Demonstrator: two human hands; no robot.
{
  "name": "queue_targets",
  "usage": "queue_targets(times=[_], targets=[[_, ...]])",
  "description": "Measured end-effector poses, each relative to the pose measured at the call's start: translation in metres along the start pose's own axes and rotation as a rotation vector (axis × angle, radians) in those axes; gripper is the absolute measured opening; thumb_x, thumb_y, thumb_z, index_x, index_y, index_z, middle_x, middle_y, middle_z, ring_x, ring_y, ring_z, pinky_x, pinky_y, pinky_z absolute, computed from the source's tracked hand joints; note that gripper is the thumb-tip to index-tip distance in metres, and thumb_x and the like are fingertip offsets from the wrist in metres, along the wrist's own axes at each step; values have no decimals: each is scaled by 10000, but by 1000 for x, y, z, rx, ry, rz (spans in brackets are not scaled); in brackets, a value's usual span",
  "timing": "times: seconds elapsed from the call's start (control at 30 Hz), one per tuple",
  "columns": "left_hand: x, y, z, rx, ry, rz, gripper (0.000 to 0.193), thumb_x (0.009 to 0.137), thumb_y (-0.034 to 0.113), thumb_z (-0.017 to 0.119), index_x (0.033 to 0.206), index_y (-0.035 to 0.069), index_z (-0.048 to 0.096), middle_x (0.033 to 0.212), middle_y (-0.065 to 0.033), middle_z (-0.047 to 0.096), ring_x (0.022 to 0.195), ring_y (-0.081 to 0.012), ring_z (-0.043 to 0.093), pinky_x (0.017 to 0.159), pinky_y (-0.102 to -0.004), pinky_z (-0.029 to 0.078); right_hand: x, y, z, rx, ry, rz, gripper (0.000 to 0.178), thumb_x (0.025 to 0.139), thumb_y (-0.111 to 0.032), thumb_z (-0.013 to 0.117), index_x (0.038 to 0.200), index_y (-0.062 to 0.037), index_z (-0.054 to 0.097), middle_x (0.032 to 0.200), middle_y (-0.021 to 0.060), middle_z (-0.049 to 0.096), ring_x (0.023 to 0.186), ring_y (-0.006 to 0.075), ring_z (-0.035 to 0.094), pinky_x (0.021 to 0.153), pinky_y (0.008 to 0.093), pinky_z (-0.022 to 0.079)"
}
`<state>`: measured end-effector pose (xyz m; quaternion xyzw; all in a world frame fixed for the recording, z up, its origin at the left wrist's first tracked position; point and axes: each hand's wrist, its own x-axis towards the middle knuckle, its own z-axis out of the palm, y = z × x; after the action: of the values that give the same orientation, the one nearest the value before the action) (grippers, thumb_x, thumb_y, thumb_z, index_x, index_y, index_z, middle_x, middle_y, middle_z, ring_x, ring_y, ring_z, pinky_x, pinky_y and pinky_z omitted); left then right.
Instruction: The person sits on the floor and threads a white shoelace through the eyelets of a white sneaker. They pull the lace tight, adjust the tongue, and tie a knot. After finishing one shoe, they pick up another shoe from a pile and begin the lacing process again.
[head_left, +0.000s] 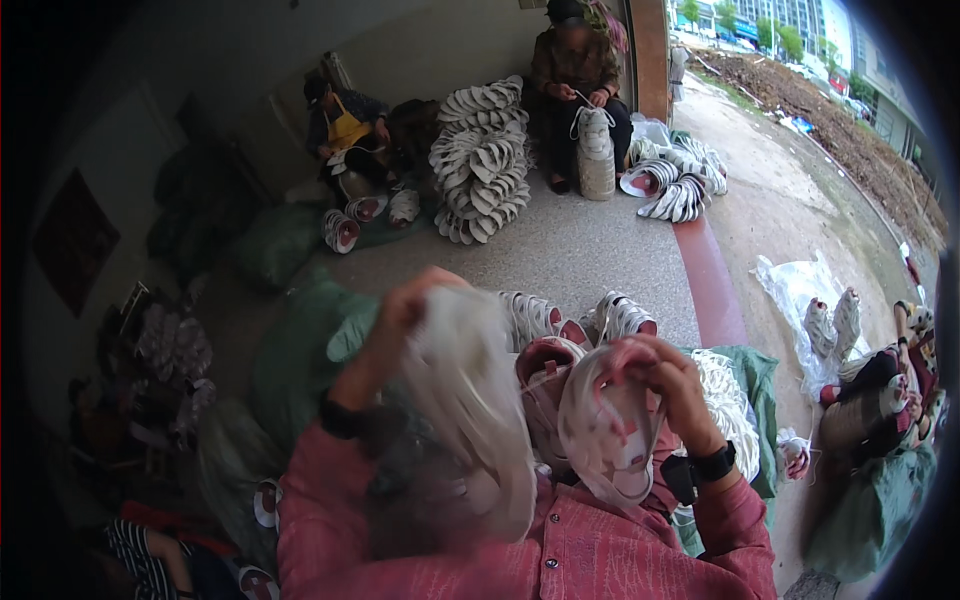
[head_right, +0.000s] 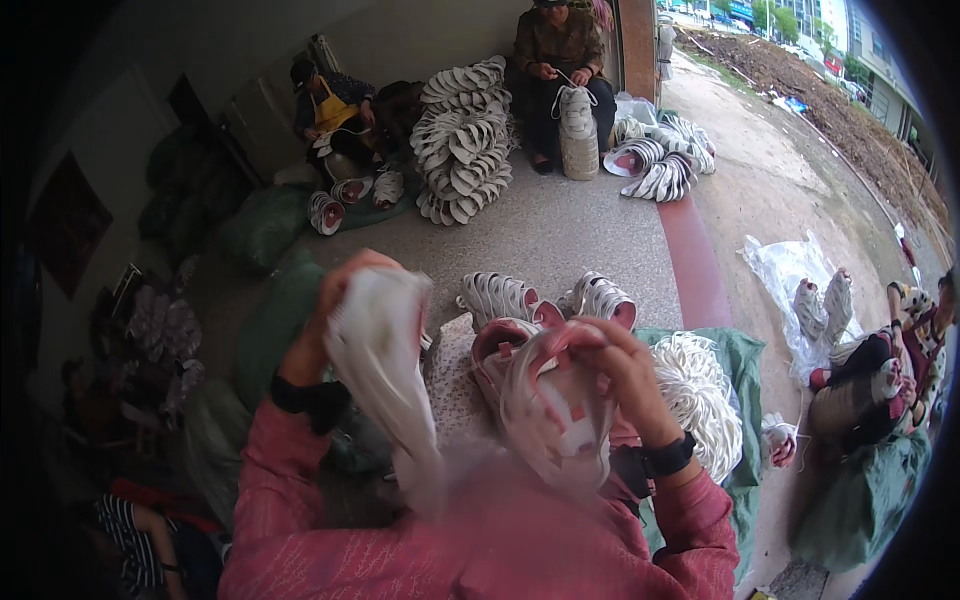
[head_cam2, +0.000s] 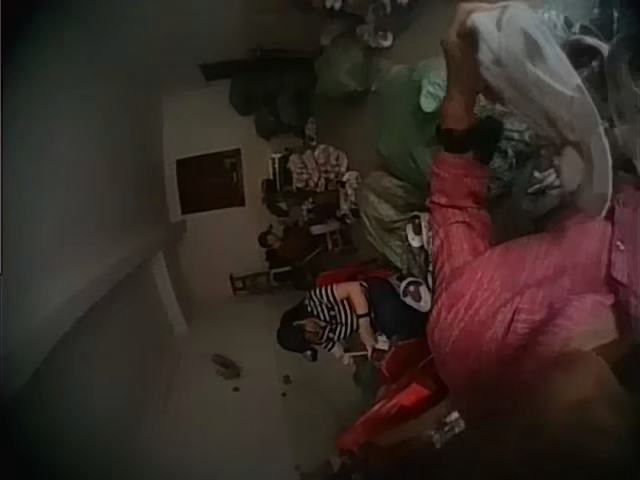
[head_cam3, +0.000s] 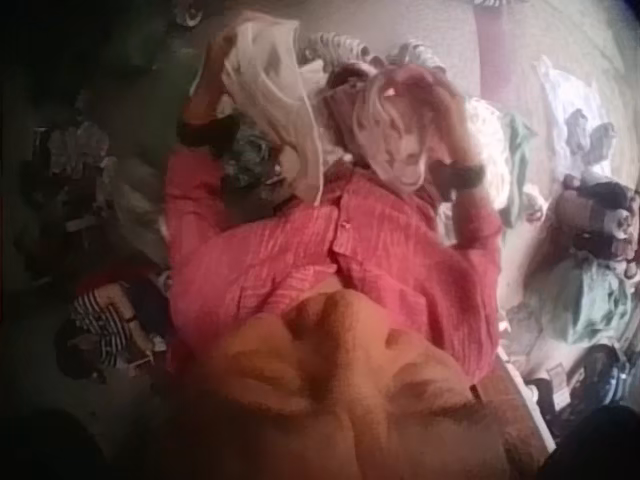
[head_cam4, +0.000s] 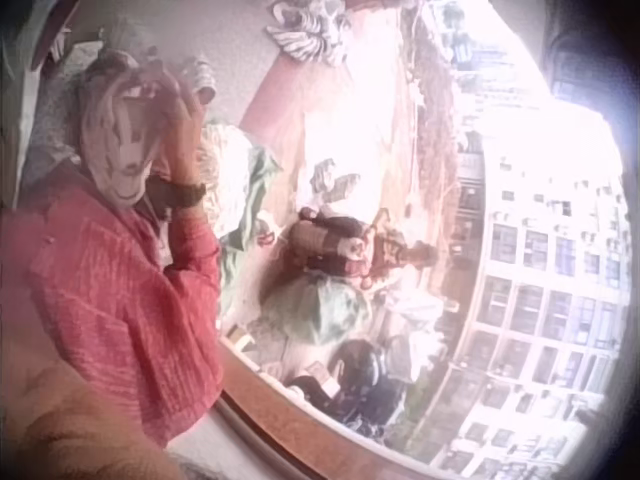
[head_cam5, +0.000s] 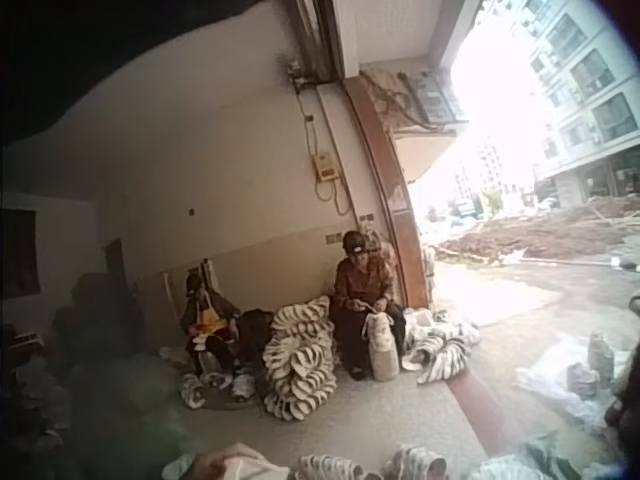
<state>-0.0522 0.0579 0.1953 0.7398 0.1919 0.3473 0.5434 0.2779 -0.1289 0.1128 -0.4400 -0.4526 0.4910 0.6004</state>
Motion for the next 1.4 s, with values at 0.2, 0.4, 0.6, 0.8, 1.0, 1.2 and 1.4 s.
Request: queue_targets(times=[0.2, 0.4, 0.6, 0.8, 1.0, 1.2, 1.4], targets=[[-32, -20, -78, -212, 357, -21, 487, 953, 373, 542, 1353, 99, 498, 1181, -91, 637, 903, -213, 684, 616, -342, 563, 5, -11, 30, 778, -40, -21, 488, 1015, -282, 484, 1441, -59, 401, 1388, 139, 523, 1248, 276, 546, 1077, 404, 428], [-48, -24, -92, -448, 463, -542, 423, 979, 401, 426, 1241, 106, 580, 989, -120, 686, 737, -226, 681, 471, -333, 527, -32, -67, 64, 660, 116, -137, 585, 965, -293, 597, 1440, -40, 366, 1375, 194, 507, 1244, 325, 552, 1020, 389, 449], [-71, -91, -95, -438, 629, -730, 338, 954, 317, 464, 1140, 69, 596, 866, -120, 674, 642, -265, 655, 509, -370, 551, -36, -91, 66, 286, 157, -89, 502, 965, -275, 593, 1370, -16, 449, 1283, 210, 570, 1176, 289, 597, 957, 375, 495], [-73, -111, -89, -349, 500, -794, 349, 945, 330, 502, 1175, 81, 582, 902, -104, 679, 693, -258, 664, 559, -384, 566, -33, -86, 58, 299, 88, -177, 443, 933, -232, 605, 1308, -17, 509, 1247, 194, 593, 1144, 276, 605, 938, 366, 497], [-47, -31, -56, -7, 61, -260, 458, 1026, 338, 490, 1420, 109, 446, 1256, -91, 577, 1100, -161, 597, 918, -325, 500, -32, -76, 17, 142, -5, -193, 388, 901, -189, 617, 1246, -19, 569, 1212, 178, 615, 1111, 262, 613, 918, 357, 499], [-47, 21, -12, -431, 246, -83, 388, 1035, 193, 429, 1382, 22, 462, 1301, -106, 575, 1130, -204, 608, 954, -350, 518, 16, -39, -3, -803, -41, -585, 340, 869, -146, 629, 1185, -21, 629, 1176, 163, 637, 1078, 249, 620, 898, 348, 501], [-10, -1, -66, -316, -239, 35, 343, 1036, 189, 447, 1318, 8, 523, 1201, -119, 642, 1042, -204, 651, 896, -355, 552, 75, 14, 47, -838, 181, -197, 325, 904, -262, 475, 1104, -47, 615, 921, 172, 670, 800, 346, 668, 740, 454, 520]])
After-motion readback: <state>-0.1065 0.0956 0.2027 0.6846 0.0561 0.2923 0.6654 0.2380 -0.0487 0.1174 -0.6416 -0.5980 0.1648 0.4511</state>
